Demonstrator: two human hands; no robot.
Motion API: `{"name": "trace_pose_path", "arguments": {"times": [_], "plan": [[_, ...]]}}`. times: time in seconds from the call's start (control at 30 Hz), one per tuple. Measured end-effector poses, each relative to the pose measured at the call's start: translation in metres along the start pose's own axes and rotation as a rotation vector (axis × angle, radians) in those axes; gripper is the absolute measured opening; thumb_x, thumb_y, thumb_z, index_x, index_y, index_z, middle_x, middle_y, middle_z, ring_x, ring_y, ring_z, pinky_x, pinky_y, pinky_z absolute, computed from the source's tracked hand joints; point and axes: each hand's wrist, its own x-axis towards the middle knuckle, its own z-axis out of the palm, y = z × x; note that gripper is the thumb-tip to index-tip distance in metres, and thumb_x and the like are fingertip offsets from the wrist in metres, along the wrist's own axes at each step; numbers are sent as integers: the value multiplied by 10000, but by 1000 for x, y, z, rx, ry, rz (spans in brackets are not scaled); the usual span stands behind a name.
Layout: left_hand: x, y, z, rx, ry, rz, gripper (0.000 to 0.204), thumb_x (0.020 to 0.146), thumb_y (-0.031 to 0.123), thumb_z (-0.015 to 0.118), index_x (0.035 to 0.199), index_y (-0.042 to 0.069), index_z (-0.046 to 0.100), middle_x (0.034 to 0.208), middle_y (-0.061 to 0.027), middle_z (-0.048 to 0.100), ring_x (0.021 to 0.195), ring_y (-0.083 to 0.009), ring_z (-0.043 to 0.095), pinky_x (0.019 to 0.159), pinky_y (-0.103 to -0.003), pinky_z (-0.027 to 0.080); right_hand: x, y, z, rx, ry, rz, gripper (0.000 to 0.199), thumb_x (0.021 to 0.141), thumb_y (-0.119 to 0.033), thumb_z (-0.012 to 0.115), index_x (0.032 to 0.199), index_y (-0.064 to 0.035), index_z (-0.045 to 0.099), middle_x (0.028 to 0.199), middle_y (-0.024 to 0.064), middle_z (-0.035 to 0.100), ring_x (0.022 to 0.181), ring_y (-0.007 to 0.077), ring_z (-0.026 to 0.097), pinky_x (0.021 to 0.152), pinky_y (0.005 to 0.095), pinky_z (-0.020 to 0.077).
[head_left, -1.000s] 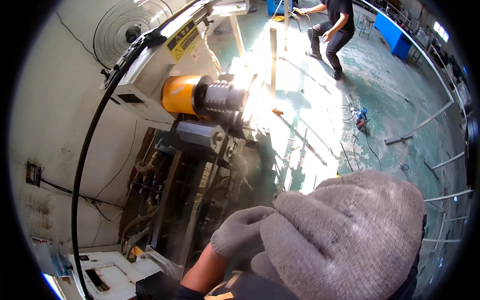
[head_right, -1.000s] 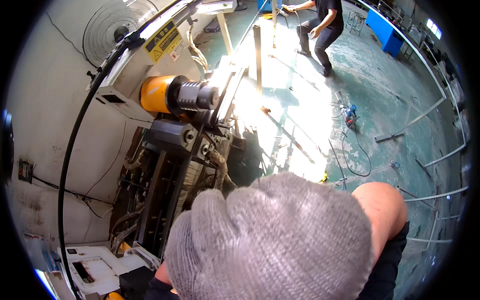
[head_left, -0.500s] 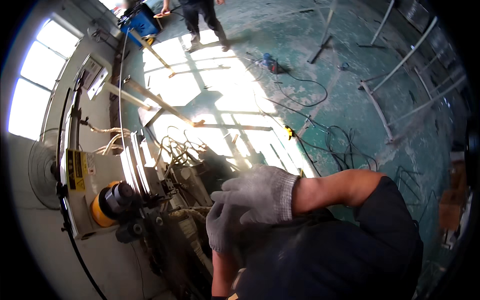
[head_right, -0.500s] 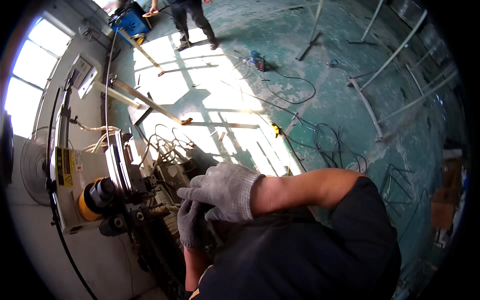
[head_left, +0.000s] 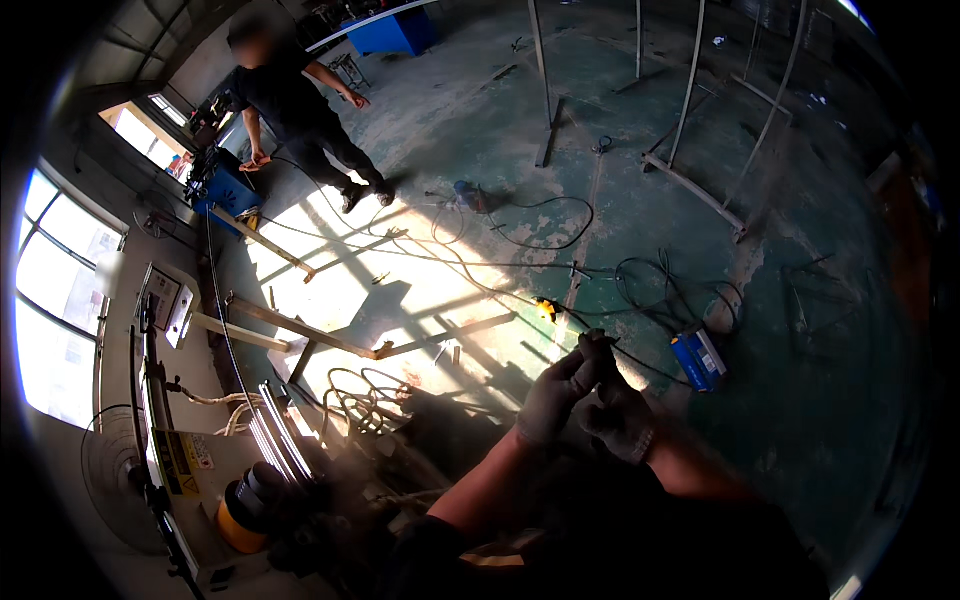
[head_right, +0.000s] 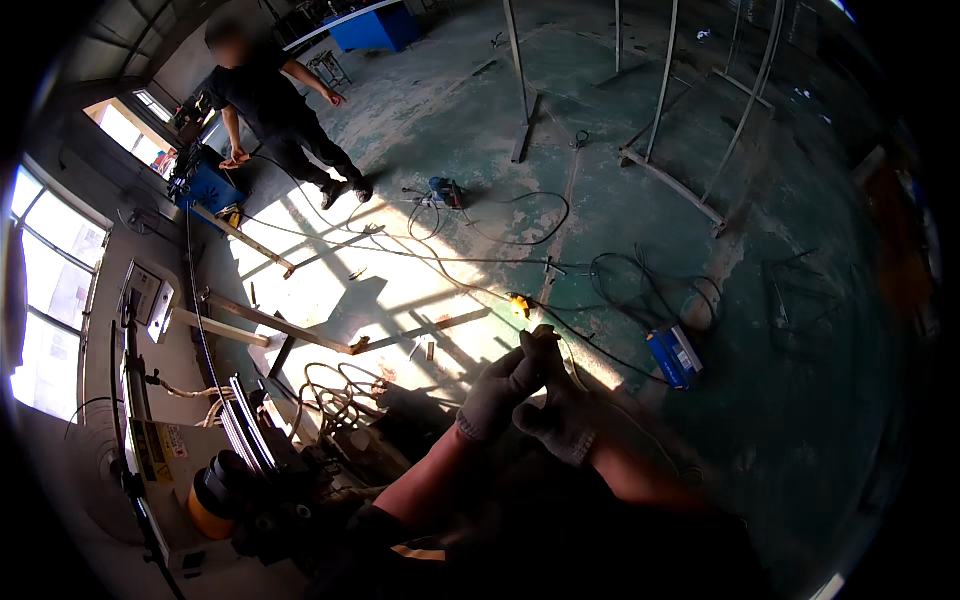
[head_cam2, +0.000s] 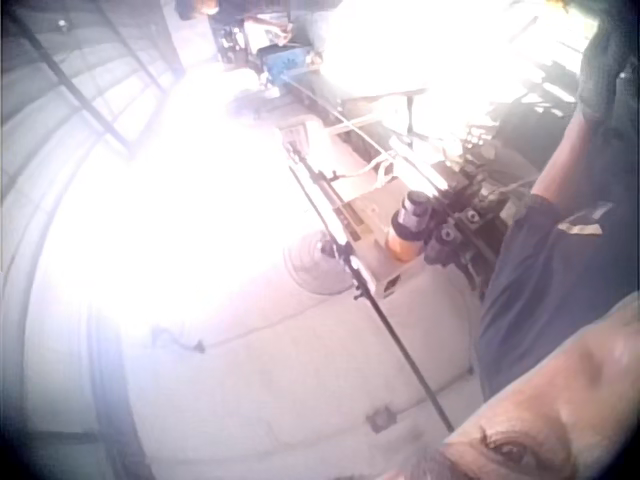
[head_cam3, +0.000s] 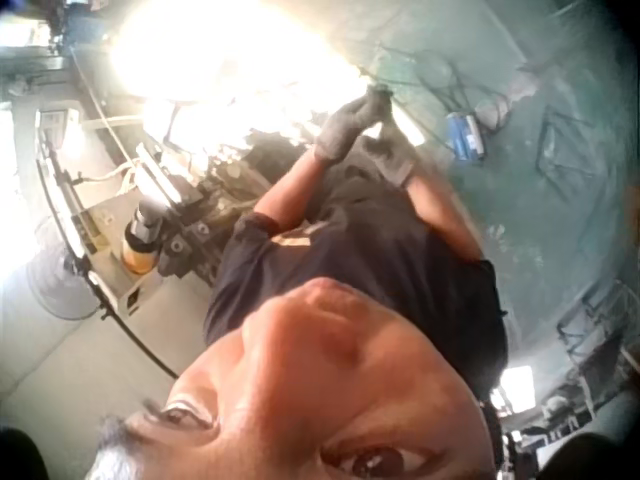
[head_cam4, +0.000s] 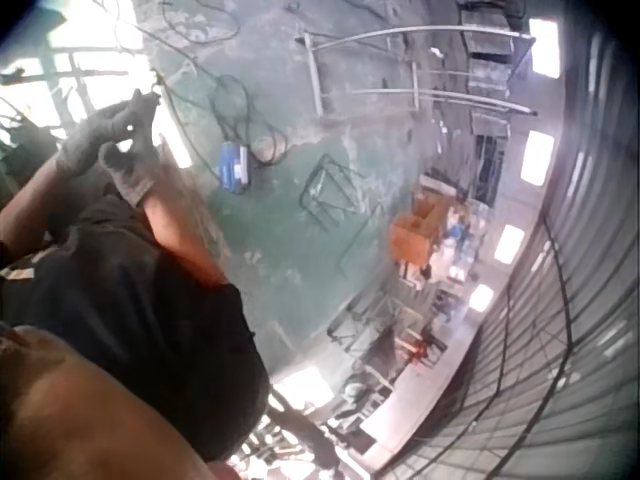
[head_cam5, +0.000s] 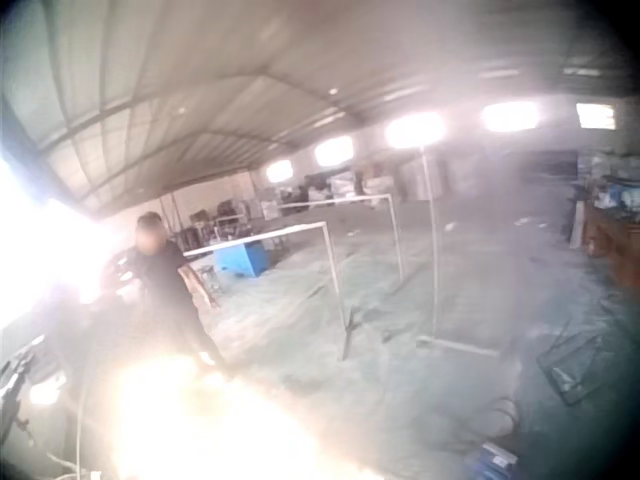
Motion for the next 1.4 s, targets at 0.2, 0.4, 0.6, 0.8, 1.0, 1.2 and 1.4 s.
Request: {"name": "trace_pose_path", "arguments": {"times": [0.2,0.4,0.6,0.8,1.0,1.2,1.4], "plan": [[1,-17,71,-140,-280,0,792,1075,491,636,1646,10,373,1702,-136,377,1538,-259,391,1256,-396,322,-53,9,-21,-168,163,-135,1094,831,-432,878,1697,-140,279,1787,264,-15,1641,481,101,1251,540,364],[15,-17,130,-224,-272,-118,845,1036,407,717,1684,47,312,1632,-136,445,1480,-244,446,1216,-392,377,-88,21,-88,286,10,-218,980,862,-541,832,1628,-82,430,1678,264,367,1559,418,373,1226,488,397],[76,-37,193,-173,-359,-122,806,998,237,720,1675,44,329,1592,-136,486,1428,-239,483,1167,-375,424,-105,80,-151,354,70,-306,896,939,-523,773,1630,-65,432,1657,186,406,1547,359,381,1223,455,386],[114,-111,226,34,-601,-198,798,1024,375,684,1657,40,331,1675,-146,402,1495,-294,460,1219,-436,411,-193,102,-171,603,196,120,845,875,-328,816,1631,-208,459,1682,216,381,1504,372,452,1156,476,483],[150,-161,390,79,-705,-300,545,1098,208,508,1613,63,404,1541,-95,524,1390,-240,548,1169,-371,446,-301,164,-214,247,778,109,784,923,-323,794,1622,-164,475,1714,175,364,1571,361,365,1220,452,419],[190,-203,574,226,-887,-127,503,1074,196,567,1543,43,471,1455,-124,568,1314,-270,595,1043,-413,528,-425,240,-314,47,917,-50,700,969,-298,773,1567,-83,480,1578,171,482,1422,308,478,1146,400,462],[245,-287,759,379,-909,250,440,989,129,654,1399,-14,582,1408,-123,622,1316,-269,601,1094,-370,485,-589,308,-422,470,922,-19,783,1008,-440,729,1570,-6,399,1468,147,579,1304,254,578,1077,388,502]]}}
